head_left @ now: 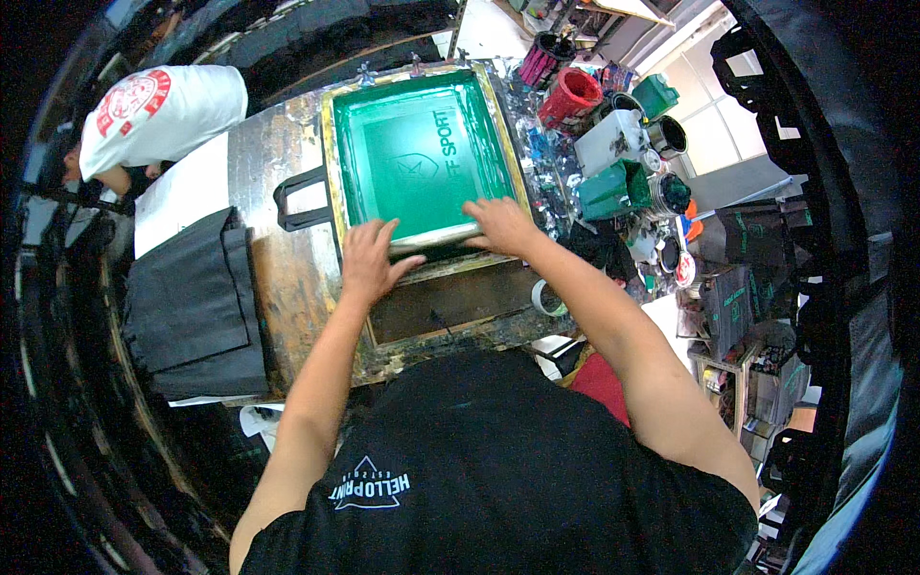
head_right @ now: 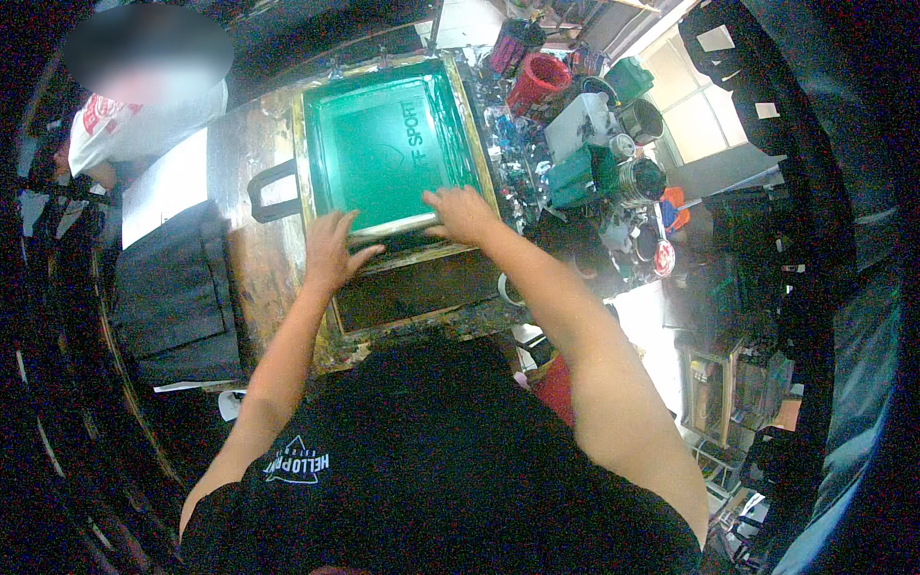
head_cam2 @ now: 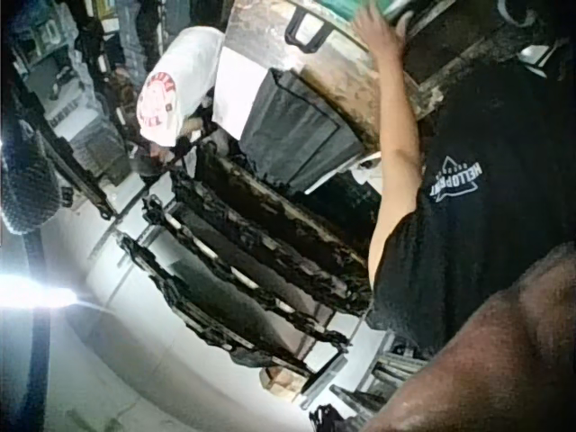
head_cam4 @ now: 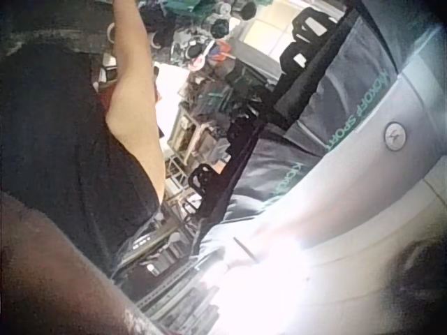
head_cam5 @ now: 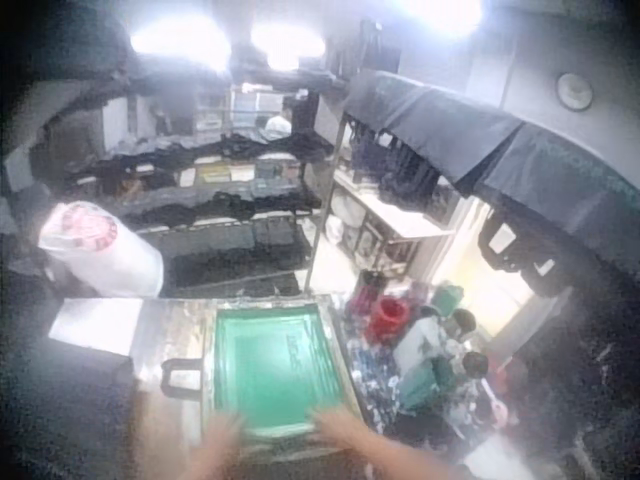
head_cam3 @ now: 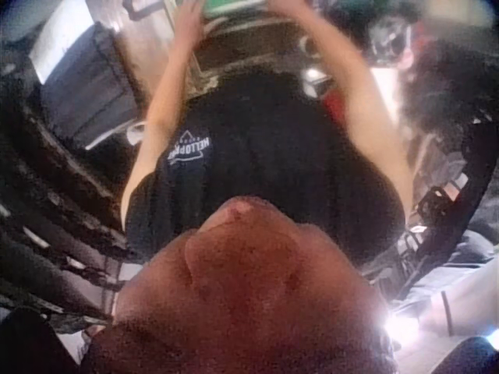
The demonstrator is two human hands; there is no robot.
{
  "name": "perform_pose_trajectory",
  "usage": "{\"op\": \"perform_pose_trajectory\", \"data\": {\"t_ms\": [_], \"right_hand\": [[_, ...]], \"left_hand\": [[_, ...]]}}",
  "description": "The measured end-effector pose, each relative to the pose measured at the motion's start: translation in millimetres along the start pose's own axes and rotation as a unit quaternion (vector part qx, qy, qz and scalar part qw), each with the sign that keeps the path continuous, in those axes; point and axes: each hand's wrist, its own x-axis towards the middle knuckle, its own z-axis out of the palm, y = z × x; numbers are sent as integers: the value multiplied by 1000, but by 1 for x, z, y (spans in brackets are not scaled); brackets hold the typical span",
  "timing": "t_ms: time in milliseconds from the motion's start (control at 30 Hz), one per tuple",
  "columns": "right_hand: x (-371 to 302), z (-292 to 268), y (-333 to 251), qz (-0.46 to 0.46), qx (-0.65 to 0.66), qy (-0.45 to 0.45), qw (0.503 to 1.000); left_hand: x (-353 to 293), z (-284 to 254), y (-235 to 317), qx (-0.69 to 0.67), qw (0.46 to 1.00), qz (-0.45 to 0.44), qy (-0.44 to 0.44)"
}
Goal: The person screen prints a logo onto black tote bags by placing each bag onto a platform, lowering a screen frame, and pulling a squeegee with green ink across the screen.
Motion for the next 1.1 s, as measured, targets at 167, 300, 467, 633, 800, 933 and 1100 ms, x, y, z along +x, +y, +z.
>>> {"op": "perform_pose_trajectory", "data": {"t_ms": [167,300,467,633,800,933,1100], "right_hand": [[-42,19,-22,-97,-91,88,987],[-52,36,-50,-35,-83,120,989],[-54,29,-55,-24,-67,123,990],[-47,-29,-65,-14,-56,151,987],[-24,-127,-76,30,-93,194,976],[30,-202,-62,9,-183,356,917],[77,-257,-49,-14,-207,405,890]], "left_hand": [[-104,25,-38,-24,985,-161,62],[-117,38,-54,-12,971,-235,-48],[-125,43,-63,-66,981,-168,77],[-117,19,-55,-276,920,-274,45],[-47,-65,-11,-434,835,-283,187],[31,-115,-8,-445,819,-189,307],[49,-57,-54,-335,882,-220,246]]}}
